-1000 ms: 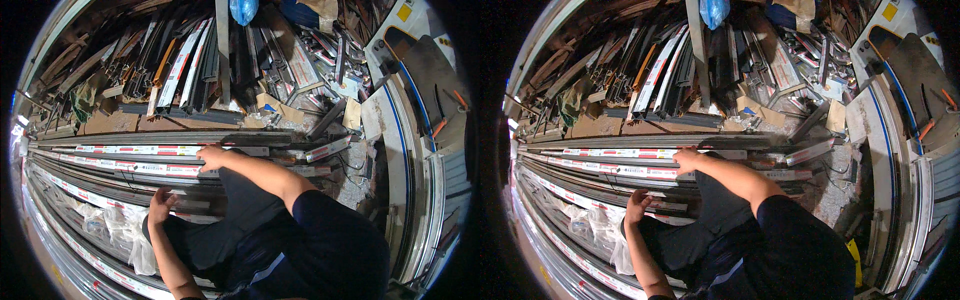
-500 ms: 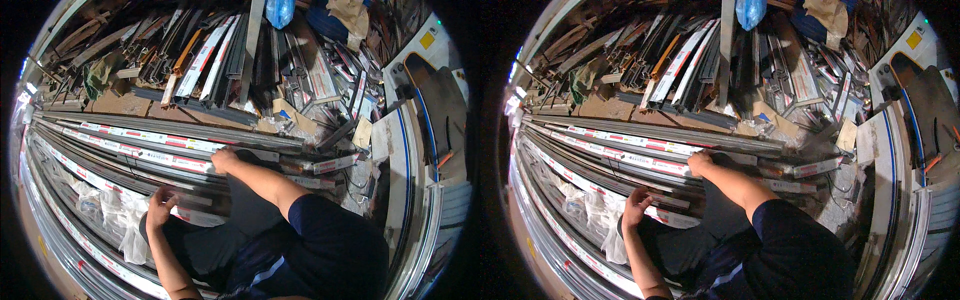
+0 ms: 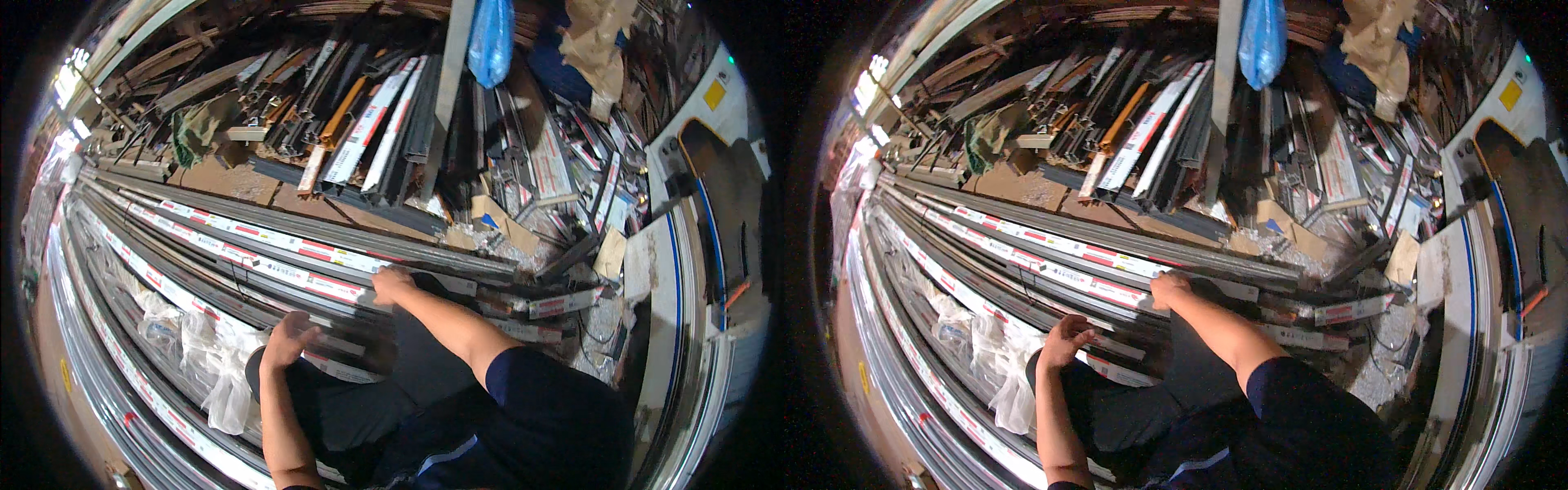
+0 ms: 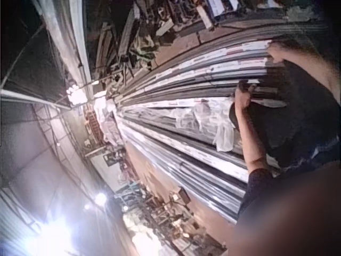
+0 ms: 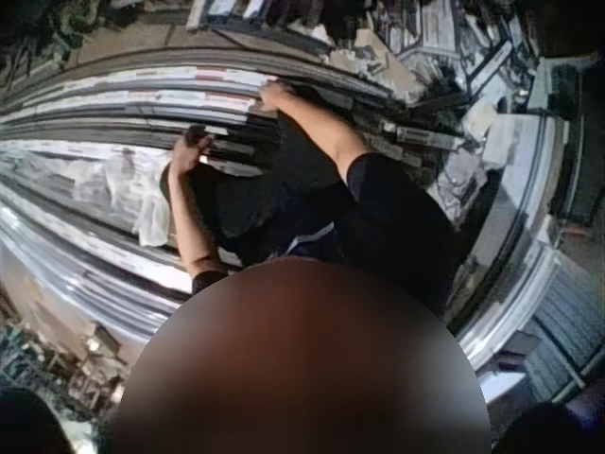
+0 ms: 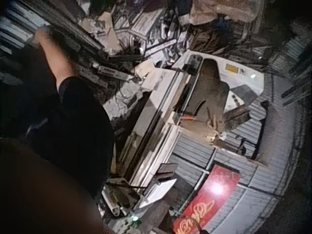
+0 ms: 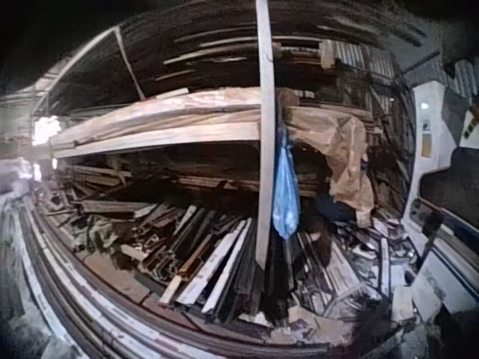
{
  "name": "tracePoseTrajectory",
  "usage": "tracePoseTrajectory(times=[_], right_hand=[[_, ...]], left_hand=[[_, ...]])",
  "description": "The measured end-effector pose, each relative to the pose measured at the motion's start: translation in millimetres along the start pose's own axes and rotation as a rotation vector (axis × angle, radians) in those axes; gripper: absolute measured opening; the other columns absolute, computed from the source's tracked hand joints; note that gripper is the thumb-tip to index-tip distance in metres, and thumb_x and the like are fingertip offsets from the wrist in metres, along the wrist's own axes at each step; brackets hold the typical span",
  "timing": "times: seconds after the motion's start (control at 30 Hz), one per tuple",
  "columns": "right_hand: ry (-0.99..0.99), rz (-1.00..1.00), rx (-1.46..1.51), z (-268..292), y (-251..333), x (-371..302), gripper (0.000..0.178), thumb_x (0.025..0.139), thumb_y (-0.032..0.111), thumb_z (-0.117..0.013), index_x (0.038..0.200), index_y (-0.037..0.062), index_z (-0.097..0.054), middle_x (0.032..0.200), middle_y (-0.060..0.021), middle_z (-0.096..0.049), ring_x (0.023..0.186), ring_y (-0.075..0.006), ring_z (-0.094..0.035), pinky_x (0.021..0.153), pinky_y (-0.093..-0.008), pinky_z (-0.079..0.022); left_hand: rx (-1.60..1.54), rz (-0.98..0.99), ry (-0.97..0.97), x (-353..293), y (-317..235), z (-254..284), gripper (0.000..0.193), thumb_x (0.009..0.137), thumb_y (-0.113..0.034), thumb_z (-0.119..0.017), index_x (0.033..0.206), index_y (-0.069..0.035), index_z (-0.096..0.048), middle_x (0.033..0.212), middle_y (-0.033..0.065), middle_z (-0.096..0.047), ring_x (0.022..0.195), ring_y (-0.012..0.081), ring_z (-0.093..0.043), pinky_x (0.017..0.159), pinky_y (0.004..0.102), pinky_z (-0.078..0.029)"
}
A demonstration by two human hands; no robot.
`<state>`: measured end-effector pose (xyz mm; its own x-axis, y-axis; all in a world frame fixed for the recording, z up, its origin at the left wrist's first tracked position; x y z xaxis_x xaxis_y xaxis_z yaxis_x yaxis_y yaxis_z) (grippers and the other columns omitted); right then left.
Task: The person handles long aluminum profiles, measures and marks them, operates a cutting machine, and assembles the cut pieces into window frames. The person uses a marker and a cutting machine to prepare the profiles and then fits them together with glass panes.
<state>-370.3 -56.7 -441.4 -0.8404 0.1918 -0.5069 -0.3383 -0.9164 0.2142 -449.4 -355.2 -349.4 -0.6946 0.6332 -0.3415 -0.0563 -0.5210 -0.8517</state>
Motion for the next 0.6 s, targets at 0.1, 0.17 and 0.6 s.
tracePoseTrajectory(times=[0.1,0.17,0.6], right_hand=[[-0.006,0.038,-0.003,4.5,0.3,-3.4,0.056,0.083,0.036,-0.083,0.128,0.004,-0.074,0.141,-0.0194,-0.065,0.128,-0.0371,-0.066,0.104,-0.0501,-0.057],[-0.02,0.061,0.023,8.4,1.0,-5.9,0.056,0.084,0.04,-0.084,0.124,0.0025,-0.075,0.14,-0.0208,-0.066,0.127,-0.0375,-0.066,0.104,-0.0492,-0.057],[0.011,0.057,-0.032,2.5,-1.4,4.3,0.062,0.078,0.042,-0.081,0.132,0.0118,-0.071,0.134,-0.0175,-0.069,0.123,-0.0357,-0.068,0.105,-0.0479,-0.055]], left_hand=[[0.057,0.017,0.046,4.2,-5.2,-0.9,0.06,0.088,-0.031,-0.083,0.131,0.007,-0.064,0.112,0.0209,-0.076,0.1,0.0264,-0.075,0.088,0.0374,-0.058],[0.105,0.063,0.069,7.8,-6.1,-2.7,0.063,0.088,-0.035,-0.084,0.131,0.007,-0.065,0.113,0.023,-0.076,0.107,0.03,-0.074,0.093,0.0396,-0.057],[0.164,0.044,0.049,15.9,-10.4,-2.8,0.068,0.089,-0.045,-0.084,0.13,0.005,-0.067,0.111,0.0213,-0.076,0.103,0.0307,-0.073,0.091,0.0406,-0.058]])
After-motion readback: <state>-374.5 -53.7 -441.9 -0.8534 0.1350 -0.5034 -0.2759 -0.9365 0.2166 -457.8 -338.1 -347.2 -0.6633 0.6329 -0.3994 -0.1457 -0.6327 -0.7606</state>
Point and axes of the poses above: each hand's wrist, its own x-axis towards the middle knuckle, its own z-axis out of the back of the hand, y = z × x, the point moved 5 cm from there along x, towards the middle knuckle
